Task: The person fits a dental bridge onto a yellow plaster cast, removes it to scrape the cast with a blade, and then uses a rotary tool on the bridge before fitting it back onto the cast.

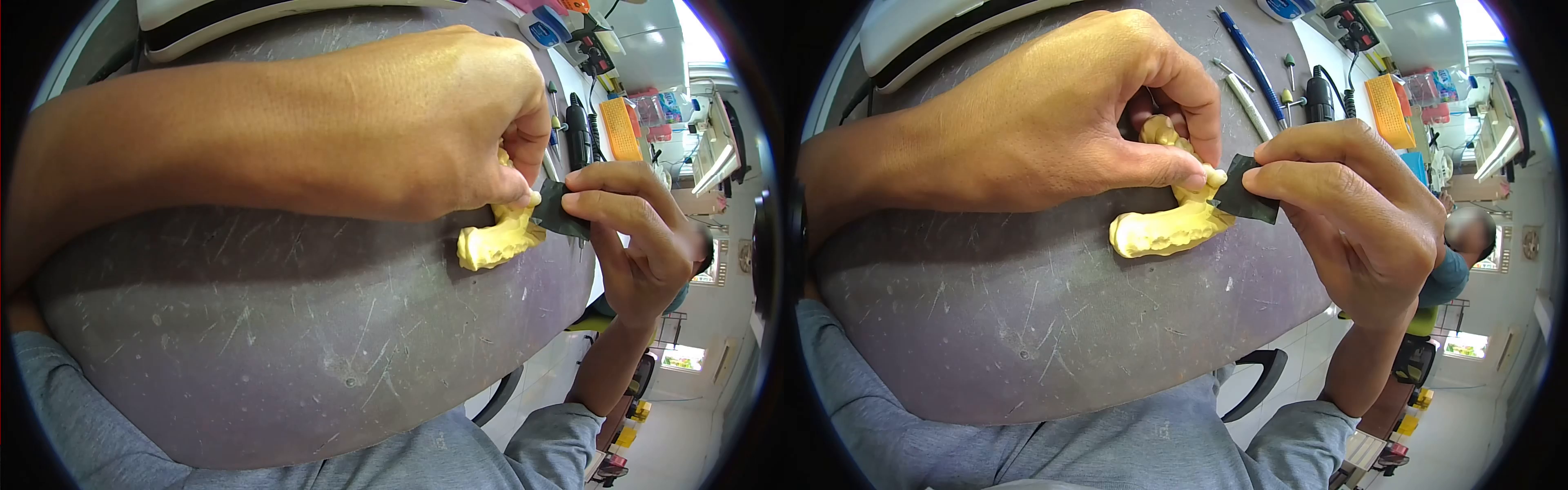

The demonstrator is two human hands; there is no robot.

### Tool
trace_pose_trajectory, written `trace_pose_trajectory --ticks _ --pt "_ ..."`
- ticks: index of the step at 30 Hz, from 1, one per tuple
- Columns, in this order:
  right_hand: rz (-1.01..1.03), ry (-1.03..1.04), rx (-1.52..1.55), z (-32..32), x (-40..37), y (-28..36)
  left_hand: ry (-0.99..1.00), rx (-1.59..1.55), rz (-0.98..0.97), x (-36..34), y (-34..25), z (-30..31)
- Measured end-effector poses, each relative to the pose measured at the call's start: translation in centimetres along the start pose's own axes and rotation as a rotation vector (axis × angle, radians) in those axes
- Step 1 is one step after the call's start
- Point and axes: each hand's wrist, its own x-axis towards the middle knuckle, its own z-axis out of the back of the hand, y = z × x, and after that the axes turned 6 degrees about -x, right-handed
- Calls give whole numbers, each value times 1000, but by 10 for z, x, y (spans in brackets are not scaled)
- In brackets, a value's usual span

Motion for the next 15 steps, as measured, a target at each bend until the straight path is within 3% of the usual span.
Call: trace_pose_trajectory --ticks 7,10,15 --pt "-52 11 15 -1 0 -1 10 26 -35 4 4 0" --pt "31 76 37 -1 -1 -8 13 29 -40 4 5 0" --pt "-70 -130 171 -11 -7 -8 12 38 -42 3 6 1"
